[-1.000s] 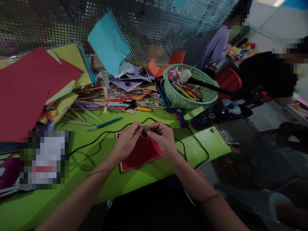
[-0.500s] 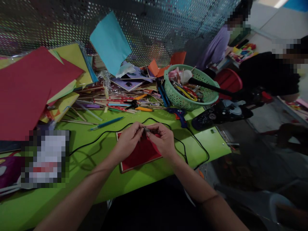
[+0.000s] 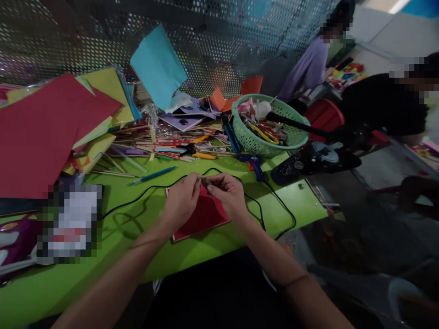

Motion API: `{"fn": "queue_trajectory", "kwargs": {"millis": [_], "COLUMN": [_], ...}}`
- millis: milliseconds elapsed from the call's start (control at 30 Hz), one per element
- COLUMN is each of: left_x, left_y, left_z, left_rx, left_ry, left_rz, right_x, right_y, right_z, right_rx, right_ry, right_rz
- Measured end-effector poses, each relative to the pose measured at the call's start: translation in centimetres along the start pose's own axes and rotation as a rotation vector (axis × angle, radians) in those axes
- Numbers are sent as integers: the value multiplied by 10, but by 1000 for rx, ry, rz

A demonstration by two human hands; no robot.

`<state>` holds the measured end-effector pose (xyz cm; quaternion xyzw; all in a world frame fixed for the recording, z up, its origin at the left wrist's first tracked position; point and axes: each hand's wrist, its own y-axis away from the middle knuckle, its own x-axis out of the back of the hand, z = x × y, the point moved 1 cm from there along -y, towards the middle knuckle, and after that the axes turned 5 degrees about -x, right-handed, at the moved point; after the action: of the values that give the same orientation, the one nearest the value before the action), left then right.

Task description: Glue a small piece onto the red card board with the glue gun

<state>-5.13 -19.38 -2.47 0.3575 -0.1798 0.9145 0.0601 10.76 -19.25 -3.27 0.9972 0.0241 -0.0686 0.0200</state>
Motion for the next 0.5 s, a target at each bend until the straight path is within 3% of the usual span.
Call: {"fn": "queue_trajectory", "kwargs": {"millis": [167,267,400,500], "left_x": [-3,6,41,75], "left_y": [1,-2,15,64], "left_z": [-3,-2,4,2], "left_rx": [-101,-111,20,182], "left_ry": [-180,-194,-128,-78], "left_rz": [38,67,168,211], "right_x": [0,3,6,6], "right_y": [-1,-2,-2,-1], "right_z": [1,1,-2,-5], "right_rx": [-33,-60,-68,-55], "right_ry": [-63,-131,-218,-232], "right_rz": [-10,-12,13,10]}}
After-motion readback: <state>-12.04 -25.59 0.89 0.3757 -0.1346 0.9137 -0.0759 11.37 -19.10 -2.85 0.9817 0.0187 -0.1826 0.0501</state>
